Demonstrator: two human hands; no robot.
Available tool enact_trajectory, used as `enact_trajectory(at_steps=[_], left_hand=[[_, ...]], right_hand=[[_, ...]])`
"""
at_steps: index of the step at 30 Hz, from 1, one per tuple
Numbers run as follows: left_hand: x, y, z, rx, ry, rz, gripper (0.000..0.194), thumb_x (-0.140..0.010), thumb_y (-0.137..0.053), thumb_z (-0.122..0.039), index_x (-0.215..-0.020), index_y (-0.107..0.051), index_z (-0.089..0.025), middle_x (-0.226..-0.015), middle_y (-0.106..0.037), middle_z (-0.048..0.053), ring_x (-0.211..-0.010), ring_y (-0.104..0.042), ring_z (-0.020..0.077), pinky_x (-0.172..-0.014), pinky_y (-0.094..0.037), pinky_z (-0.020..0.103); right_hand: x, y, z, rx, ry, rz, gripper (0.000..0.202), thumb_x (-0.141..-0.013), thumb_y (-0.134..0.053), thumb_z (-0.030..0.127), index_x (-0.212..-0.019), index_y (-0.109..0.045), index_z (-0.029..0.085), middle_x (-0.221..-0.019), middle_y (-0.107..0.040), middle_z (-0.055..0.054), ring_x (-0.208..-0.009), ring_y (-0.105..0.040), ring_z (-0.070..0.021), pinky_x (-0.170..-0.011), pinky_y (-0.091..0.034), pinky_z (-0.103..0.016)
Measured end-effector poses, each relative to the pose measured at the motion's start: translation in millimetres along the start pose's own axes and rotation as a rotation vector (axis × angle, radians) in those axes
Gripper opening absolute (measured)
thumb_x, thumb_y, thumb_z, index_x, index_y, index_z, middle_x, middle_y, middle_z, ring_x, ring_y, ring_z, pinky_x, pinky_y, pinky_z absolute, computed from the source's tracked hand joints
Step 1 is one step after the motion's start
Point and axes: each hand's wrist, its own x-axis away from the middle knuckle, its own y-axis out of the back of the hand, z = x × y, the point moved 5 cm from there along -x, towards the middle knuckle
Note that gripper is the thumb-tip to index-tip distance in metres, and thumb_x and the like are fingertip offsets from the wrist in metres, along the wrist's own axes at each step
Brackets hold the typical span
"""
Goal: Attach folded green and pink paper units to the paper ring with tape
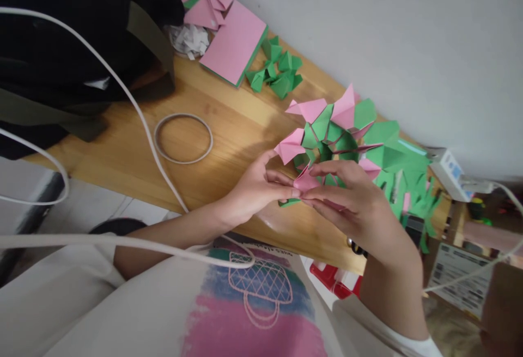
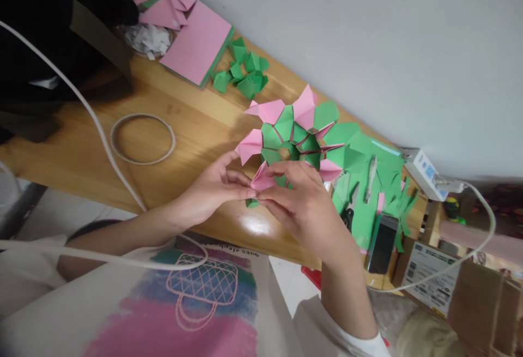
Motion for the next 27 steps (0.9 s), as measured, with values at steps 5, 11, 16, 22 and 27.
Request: enact_trajectory(at_steps=[5,11,16,22,27], left_hand=[[1.4,-0.7,-2.4,-0.033,-0.017,-0.006,0.071,-0.063,-0.076,0.001,-0.124,-0.044,-0.015,-0.068,-0.071,-0.002,-0.065,-0.068,0.0131,-0.065,-0.050,0.024],[0.6,-0.6,-3.1,-0.064,-0.021,0.004,0.075,-0.065,-0.077,-0.001,-0.130,-0.041,-0.014,-0.071,-0.072,0.000,-0.068,-0.068,0.0145,-0.069,-0.051,0.026],[-0.9,-1.4,-1.8,-0.045,-0.004,0.024,0.076,-0.068,-0.076,-0.001,-0.132,-0.037,-0.013,-0.073,-0.073,0.001,-0.070,-0.068,0.0151,-0.073,-0.051,0.029],[1.2,-2.8,-3.4,-0.010,0.004,0.039,0.065,-0.070,-0.075,-0.003,-0.126,-0.044,-0.012,-0.076,-0.075,0.004,-0.071,-0.070,0.0162,-0.071,-0.051,0.028],[0.5,-4.1,-2.1,0.008,-0.009,0.068,0.062,-0.071,-0.075,-0.006,-0.124,-0.045,-0.013,-0.073,-0.075,0.004,-0.066,-0.070,0.0161,-0.066,-0.051,0.027]], right_hand=[[-0.1,-1.7,-0.2,-0.039,-0.030,-0.025,0.009,-0.088,-0.064,0.019,-0.092,-0.070,0.023,-0.105,-0.066,-0.009,-0.101,-0.064,-0.0234,-0.084,-0.051,-0.041],[1.1,-1.8,-3.2,0.014,-0.083,-0.121,0.002,-0.085,-0.068,0.022,-0.087,-0.069,0.022,-0.101,-0.066,-0.008,-0.095,-0.064,-0.0232,-0.082,-0.052,-0.041],[1.3,-4.3,-3.2,-0.023,-0.117,-0.121,0.002,-0.085,-0.067,0.019,-0.087,-0.067,0.021,-0.103,-0.067,-0.008,-0.096,-0.063,-0.0223,-0.083,-0.052,-0.041],[3.1,-5.4,-5.0,-0.038,-0.141,-0.134,0.004,-0.085,-0.067,0.018,-0.086,-0.066,0.022,-0.104,-0.066,-0.007,-0.098,-0.063,-0.0221,-0.086,-0.051,-0.041],[3.2,-5.6,-5.0,-0.048,-0.144,-0.123,0.004,-0.085,-0.066,0.019,-0.086,-0.067,0.023,-0.105,-0.066,-0.007,-0.100,-0.063,-0.0226,-0.087,-0.051,-0.042]])
